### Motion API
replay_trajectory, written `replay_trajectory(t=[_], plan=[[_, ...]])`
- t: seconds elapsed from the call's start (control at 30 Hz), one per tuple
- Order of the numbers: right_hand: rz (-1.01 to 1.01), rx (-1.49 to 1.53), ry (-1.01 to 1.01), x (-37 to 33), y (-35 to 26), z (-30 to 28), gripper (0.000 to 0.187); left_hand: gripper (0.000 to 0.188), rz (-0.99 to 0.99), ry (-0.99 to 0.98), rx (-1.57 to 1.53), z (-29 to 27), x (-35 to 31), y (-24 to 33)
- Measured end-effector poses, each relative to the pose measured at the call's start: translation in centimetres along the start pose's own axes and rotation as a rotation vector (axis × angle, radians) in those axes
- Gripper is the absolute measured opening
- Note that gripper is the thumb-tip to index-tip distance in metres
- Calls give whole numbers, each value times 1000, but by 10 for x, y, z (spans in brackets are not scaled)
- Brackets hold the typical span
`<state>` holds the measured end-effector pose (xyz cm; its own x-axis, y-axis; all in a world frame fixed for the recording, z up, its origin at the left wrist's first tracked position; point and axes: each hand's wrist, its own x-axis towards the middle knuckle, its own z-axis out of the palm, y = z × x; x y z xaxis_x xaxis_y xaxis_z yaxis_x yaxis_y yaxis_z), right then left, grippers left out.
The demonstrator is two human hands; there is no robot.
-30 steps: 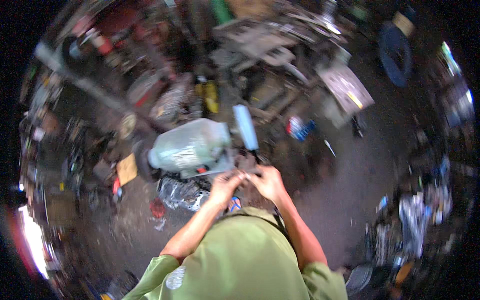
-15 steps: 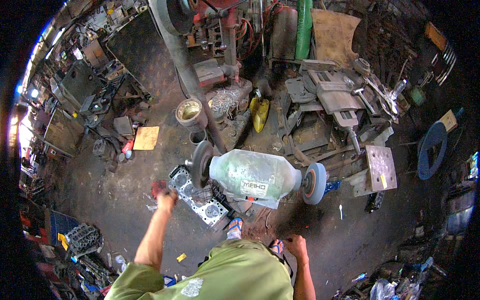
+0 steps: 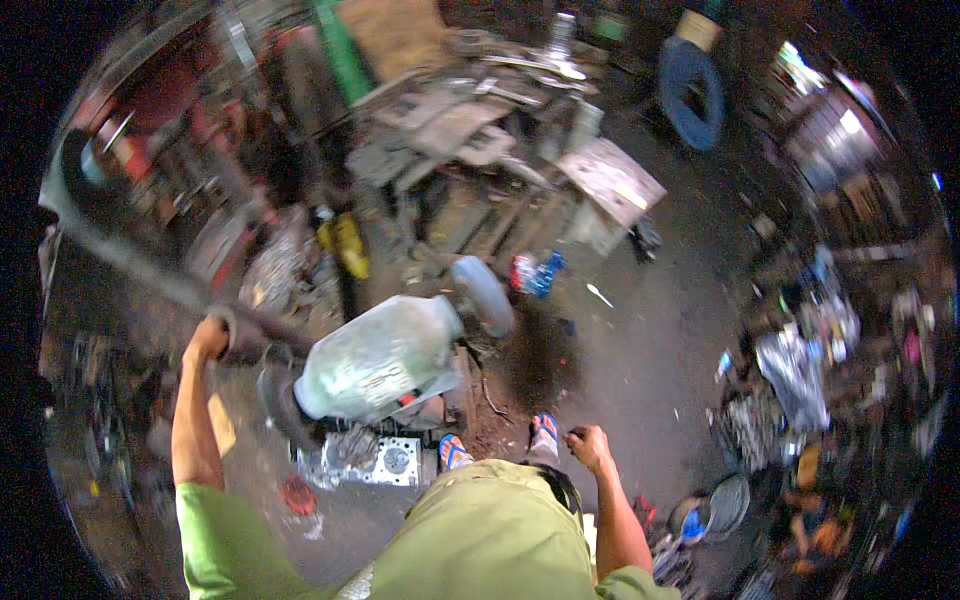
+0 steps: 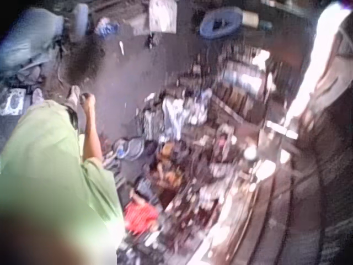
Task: The person repeatedly grinds small metal pieces against a bench grinder wheel, creating sparks. They pause to inspect the pieces and reposition them, then continue grinding. The person also briefly walks to a lathe and picks up a small metal rod before returning to the grinder.
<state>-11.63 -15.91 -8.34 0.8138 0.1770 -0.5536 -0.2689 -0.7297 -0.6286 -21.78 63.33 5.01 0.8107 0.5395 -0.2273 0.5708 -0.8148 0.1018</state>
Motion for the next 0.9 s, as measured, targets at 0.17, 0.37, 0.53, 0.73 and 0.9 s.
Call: replay_trajectory(t=[0.17, 0.37, 0.53, 0.73, 0.9], plan=[[99, 215, 93, -20, 10, 2, 24, 30, 36, -166, 200, 26, 39, -31], [82, 221, 60, -17, -9, -1, 25, 28, 36, -106, 277, -2, 13, 1], [10, 53, 3, 10, -41, -22, 30, 34, -86, 96, -426, -50, -66, 13], [-202, -26, 50, 54, -60, -21, 29, 44, -607, 748, -427, 45, -248, -71], [-552, -117, -254, 77, -89, -18, 26, 33, -1009, 727, -574, 256, -393, -37]])
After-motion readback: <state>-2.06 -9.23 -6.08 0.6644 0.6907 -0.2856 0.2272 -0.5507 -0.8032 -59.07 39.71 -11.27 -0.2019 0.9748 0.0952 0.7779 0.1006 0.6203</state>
